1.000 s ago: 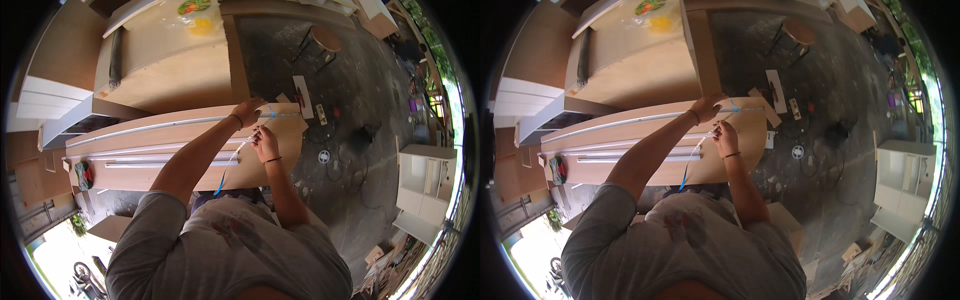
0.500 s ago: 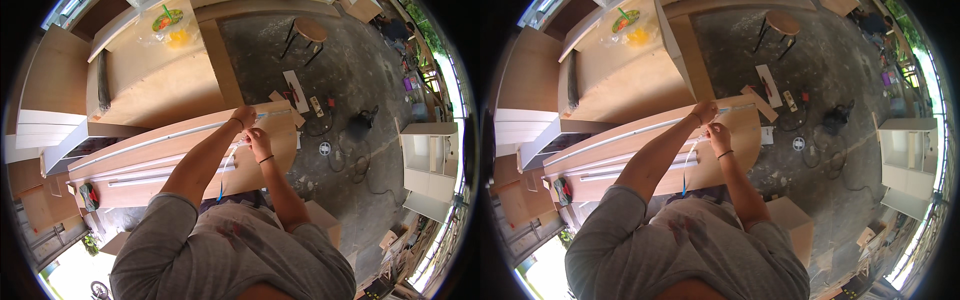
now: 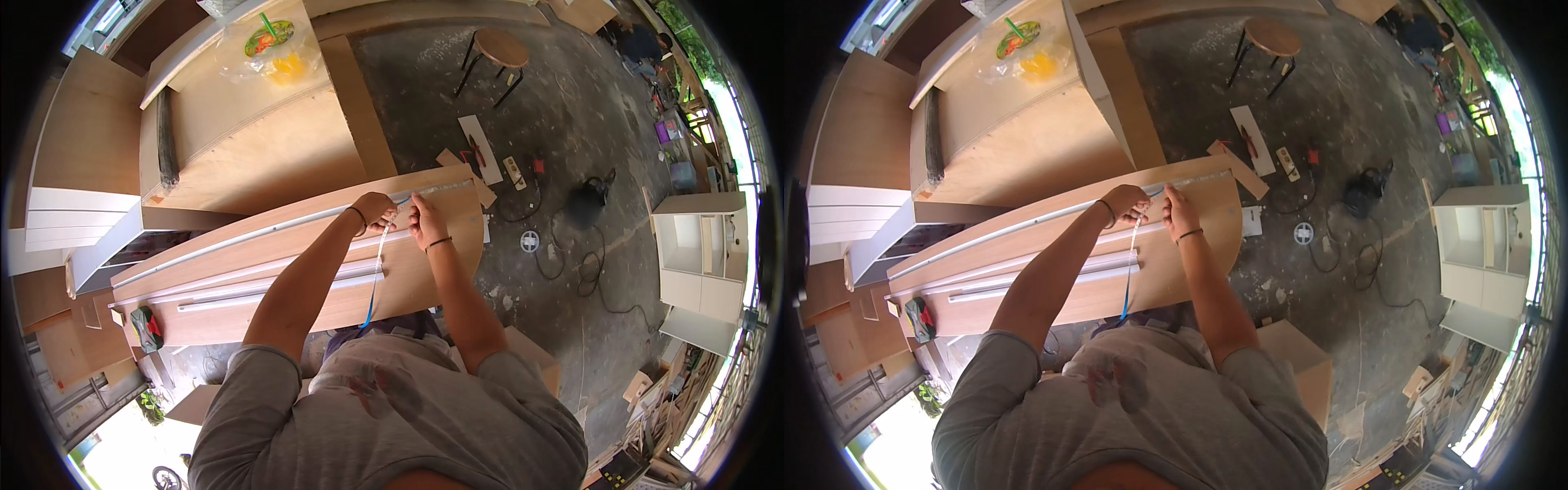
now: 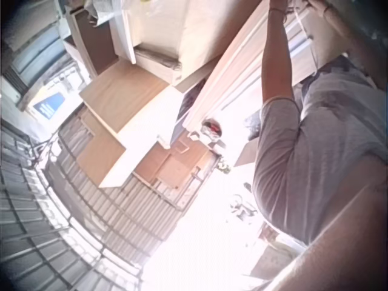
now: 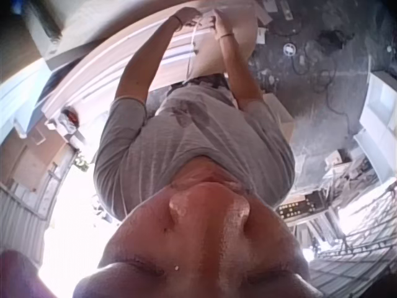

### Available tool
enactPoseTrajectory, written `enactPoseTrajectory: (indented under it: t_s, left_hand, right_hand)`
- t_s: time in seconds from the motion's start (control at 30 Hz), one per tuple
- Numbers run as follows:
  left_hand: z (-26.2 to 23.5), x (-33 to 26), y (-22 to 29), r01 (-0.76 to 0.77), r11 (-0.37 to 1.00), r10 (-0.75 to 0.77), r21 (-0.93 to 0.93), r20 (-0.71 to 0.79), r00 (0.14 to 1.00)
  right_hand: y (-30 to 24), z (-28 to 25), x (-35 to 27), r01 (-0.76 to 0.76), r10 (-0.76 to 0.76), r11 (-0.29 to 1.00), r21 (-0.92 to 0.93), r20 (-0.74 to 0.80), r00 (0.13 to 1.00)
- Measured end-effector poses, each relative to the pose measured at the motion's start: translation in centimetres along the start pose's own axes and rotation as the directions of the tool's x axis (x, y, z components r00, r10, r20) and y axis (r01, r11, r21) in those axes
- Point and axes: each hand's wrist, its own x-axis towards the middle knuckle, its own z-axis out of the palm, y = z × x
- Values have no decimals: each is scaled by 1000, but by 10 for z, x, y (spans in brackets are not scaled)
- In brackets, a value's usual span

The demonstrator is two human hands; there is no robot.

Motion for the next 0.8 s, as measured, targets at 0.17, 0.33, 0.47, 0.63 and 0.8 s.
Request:
enactPoseTrajectory:
  t_s: [0.17, 0.33, 0.47, 0.63, 0.8]
  left_hand:
    - [-14, -20, -19, 4, 997, -2, -83, 26, 1000]
    - [-24, -38, -30, 40, 997, -39, -64, 11, 999]
    - [-29, -45, -32, 82, 996, -83, -23, -19, 996]
    - [-24, -50, -31, 57, 997, -56, 58, -16, 998]
    - [-15, -60, -23, -91, 981, 89, 171, 22, 996]
  right_hand:
    - [1, 0, 11, -57, 47, 990, 125, 85, 995]
    - [2, 2, 15, -42, 40, 998, 52, 51, 998]
    - [0, -3, 19, -56, 53, 998, 29, 96, 994]
    - [-4, -11, 22, -42, 43, 999, -20, 103, 994]
    - [-14, -15, 20, -112, 96, 990, 80, 183, 978]
